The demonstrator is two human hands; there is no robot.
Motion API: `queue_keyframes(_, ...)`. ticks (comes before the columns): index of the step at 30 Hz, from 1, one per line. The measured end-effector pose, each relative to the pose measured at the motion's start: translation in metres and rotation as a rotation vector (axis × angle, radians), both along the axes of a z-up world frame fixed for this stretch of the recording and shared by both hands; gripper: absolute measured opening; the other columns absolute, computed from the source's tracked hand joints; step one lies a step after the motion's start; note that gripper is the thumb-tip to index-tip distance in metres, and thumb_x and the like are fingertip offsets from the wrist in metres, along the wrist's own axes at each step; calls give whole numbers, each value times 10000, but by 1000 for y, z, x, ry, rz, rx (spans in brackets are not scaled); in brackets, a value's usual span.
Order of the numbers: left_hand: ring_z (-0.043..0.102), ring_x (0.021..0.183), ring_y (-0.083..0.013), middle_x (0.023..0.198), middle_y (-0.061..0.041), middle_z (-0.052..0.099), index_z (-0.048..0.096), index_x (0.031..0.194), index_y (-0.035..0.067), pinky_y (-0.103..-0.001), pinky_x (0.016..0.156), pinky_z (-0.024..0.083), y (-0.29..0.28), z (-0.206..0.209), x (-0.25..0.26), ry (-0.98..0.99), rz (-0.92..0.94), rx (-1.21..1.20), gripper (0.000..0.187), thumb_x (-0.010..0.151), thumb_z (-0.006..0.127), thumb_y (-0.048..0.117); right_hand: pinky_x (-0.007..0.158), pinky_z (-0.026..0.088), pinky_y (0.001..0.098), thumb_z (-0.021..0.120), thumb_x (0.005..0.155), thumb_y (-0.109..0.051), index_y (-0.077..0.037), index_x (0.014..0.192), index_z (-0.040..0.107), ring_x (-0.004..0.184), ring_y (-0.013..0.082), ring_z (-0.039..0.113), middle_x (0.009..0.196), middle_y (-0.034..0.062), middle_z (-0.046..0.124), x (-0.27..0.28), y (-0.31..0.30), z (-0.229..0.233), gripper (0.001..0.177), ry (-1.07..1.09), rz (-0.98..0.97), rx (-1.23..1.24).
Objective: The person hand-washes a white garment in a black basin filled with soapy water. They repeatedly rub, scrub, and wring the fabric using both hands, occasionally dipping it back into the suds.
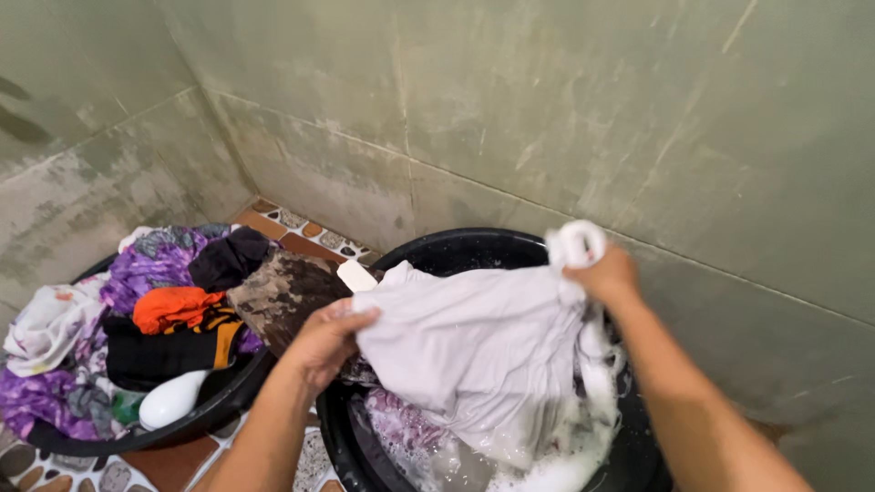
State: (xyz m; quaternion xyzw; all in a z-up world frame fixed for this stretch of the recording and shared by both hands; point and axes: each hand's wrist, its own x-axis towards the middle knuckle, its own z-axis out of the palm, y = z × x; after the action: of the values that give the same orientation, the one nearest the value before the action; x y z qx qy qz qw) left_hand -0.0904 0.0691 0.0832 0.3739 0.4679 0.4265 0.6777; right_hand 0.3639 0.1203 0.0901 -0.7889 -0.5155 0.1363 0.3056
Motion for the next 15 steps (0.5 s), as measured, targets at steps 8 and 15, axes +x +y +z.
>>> queue_keyframes(8,700,826,-435,870,-265,723,660,957,1,-491,753,524,-17,-28,35,895,475,336,276,1014,604,265,845,576,423,937,645,-285,14,1339,484,969,331,710,1103,211,699,-251,-67,-19,881,-19,369,-49)
queue_keyframes(15,692,779,-496,775,-273,704,614,1023,49,-602,721,519,-25,11,19,1375,320,388,271,1035,504,297,855,581,427,857,716,-339,-1,1536,317,970,332,711,1113,205,702,-149,-58,-102,1038,-86,275,-52)
